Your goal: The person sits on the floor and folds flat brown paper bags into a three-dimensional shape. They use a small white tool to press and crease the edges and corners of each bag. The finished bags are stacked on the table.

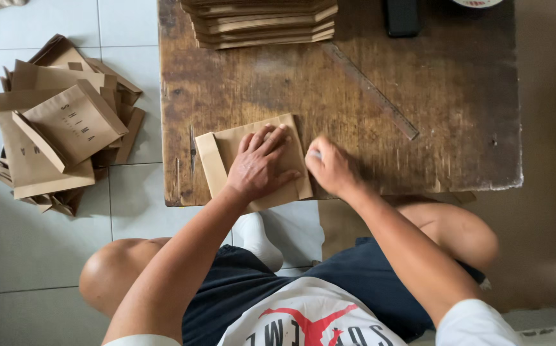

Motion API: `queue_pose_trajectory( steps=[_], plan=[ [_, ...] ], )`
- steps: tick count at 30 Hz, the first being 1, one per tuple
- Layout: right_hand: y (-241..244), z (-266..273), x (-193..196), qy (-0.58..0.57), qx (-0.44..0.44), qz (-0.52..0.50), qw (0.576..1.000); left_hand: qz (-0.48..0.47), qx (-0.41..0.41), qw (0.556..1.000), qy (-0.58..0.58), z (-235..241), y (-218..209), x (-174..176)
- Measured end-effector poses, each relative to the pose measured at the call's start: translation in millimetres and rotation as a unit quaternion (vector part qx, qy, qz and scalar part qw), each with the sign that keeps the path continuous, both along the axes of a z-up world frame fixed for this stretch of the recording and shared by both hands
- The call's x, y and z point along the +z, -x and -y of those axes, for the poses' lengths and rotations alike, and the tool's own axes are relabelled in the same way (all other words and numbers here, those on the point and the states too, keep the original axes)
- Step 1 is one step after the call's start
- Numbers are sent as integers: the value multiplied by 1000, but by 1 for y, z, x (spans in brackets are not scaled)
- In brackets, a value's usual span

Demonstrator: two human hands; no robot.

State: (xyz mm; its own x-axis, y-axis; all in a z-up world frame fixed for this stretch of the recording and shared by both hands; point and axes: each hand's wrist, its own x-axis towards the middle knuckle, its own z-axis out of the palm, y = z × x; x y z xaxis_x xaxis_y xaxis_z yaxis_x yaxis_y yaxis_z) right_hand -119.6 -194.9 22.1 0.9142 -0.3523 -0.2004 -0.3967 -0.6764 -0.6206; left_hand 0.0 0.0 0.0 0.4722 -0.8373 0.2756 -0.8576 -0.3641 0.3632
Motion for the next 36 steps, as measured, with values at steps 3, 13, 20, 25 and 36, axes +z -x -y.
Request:
queue_pose_trajectory(
  steps=[3,13,20,25,36],
  plan=[
    [-7,1,-11,-19,32,57,998,-9,-1,1000,-4,1,0,0],
    [-127,42,-46,37,73,212,974,17,32,996,-76,6,-28,16],
    [-3,6,-19,22,139,196,970,-89,18,985,-144,6,-38,36],
    [59,-8,-5,33,183,174,967,-64,14,982,-176,9,-36,23],
    [1,-81,-50,-143,-120,46,981,13,-65,997,-48,-71,30,-5]
  ],
)
